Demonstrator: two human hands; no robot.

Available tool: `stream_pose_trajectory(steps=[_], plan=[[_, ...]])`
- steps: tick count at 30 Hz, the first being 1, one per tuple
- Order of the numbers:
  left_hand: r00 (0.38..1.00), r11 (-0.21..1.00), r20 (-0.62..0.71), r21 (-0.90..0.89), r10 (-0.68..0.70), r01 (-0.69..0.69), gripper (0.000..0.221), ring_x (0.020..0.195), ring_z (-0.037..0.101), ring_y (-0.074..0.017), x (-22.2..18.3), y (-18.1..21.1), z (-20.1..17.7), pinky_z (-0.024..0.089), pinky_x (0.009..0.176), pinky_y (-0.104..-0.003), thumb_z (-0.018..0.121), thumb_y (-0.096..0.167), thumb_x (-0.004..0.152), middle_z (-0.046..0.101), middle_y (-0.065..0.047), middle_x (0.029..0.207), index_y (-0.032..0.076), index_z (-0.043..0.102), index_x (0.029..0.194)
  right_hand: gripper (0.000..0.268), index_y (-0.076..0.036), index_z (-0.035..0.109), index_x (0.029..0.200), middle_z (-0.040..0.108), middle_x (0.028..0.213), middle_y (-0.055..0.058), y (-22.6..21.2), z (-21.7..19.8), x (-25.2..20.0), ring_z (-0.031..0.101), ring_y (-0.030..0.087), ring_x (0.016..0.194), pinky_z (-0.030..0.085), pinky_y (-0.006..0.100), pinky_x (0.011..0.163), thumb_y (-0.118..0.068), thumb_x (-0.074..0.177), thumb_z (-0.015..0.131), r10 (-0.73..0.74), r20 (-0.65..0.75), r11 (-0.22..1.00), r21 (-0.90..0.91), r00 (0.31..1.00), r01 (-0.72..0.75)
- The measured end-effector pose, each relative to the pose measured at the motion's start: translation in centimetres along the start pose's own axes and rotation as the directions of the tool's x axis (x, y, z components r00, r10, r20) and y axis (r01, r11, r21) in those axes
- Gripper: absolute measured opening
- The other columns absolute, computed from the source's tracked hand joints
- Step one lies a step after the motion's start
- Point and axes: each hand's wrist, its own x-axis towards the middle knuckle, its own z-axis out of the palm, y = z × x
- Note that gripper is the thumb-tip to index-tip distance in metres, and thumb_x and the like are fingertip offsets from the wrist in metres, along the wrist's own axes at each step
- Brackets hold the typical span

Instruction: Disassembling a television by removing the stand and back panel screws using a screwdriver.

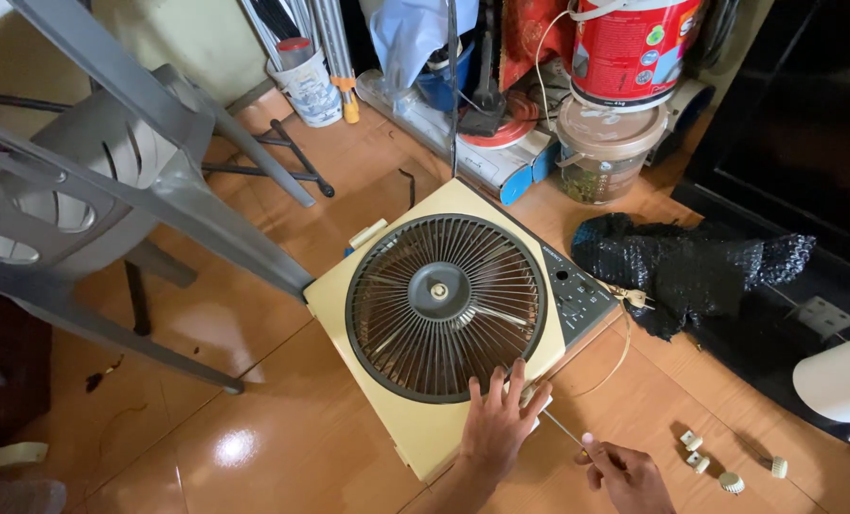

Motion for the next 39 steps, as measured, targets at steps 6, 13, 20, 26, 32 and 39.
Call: stream_pose_trajectory(steps=[6,13,20,26,32,39], plan=[[0.989,0.998,0.145,-0.061,0.022,-0.014,0.049,0.108,0.061,-0.0360,-0.9,-0.2,-0.5,0.052,0.078,-0.060,0.084,0.019,0.077,0.061,-0.016,0.135,0.027,0.065,0.122,0.027,-0.002,0.077,0.091,0.070,0.083,0.011,-1.3,0.0,-1.4,0.066,0.019,0.087,0.047,0.030,0.081,-0.024,0.079,0.087,-0.015,-0.067,0.980,0.196,0.998,0.028],[0.991,0.999,0.133,-0.033,0.007,-0.002,0.042,0.108,0.062,-0.0338,-1.4,-0.1,0.5,0.055,0.077,-0.059,0.083,0.029,0.085,0.061,-0.013,0.136,0.031,0.066,0.124,0.030,-0.002,0.077,0.081,0.073,0.084,0.007,-0.6,0.0,-1.2,0.066,0.018,0.087,0.049,0.033,0.088,-0.028,0.073,0.089,-0.044,-0.107,0.994,0.098,0.993,0.054],[1.000,1.000,0.003,0.004,-0.009,0.009,0.023,0.101,0.064,-0.0302,-0.5,0.0,0.1,0.054,0.074,-0.055,0.079,0.030,0.091,0.066,-0.010,0.127,0.031,0.066,0.110,0.057,0.000,0.069,0.055,0.084,0.064,0.010,-0.6,-0.3,0.0,0.083,0.013,0.086,0.053,0.023,0.085,-0.040,0.095,0.061,-0.053,0.023,0.995,-0.085,0.998,0.054],[1.000,1.000,-0.024,0.004,-0.020,0.020,0.020,0.098,0.064,-0.0284,0.3,-0.2,-0.6,0.054,0.071,-0.053,0.077,0.029,0.093,0.066,-0.009,0.124,0.030,0.065,0.109,0.036,0.000,0.072,0.077,0.067,0.069,0.009,-0.8,0.0,-0.7,0.063,0.019,0.075,0.045,0.029,0.079,-0.035,0.087,0.075,-0.020,0.033,0.998,0.059,0.999,0.018],[0.983,0.999,0.180,-0.018,0.038,-0.035,0.054,0.109,0.058,-0.0339,-2.6,-0.8,1.5,0.049,0.080,-0.058,0.071,0.032,0.090,0.058,-0.013,0.137,0.029,0.053,0.140,0.037,-0.007,0.065,0.068,0.063,0.068,0.003,-0.2,-0.4,-0.2,0.055,0.015,0.070,0.043,0.027,0.074,-0.037,0.087,0.076,-0.129,0.077,0.990,-0.044,0.989,0.133],[0.962,0.997,0.262,0.006,0.078,-0.082,0.055,0.108,0.059,-0.0300,-1.8,-1.5,0.4,0.048,0.079,-0.048,0.055,0.026,0.096,0.058,-0.007,0.142,0.036,0.050,0.150,0.038,-0.007,0.075,0.067,0.068,0.062,0.000,-0.3,-0.5,-1.1,0.053,0.009,0.060,0.041,0.024,0.061,-0.035,0.093,0.070,-0.188,0.136,0.980,0.093,0.973,0.176]])
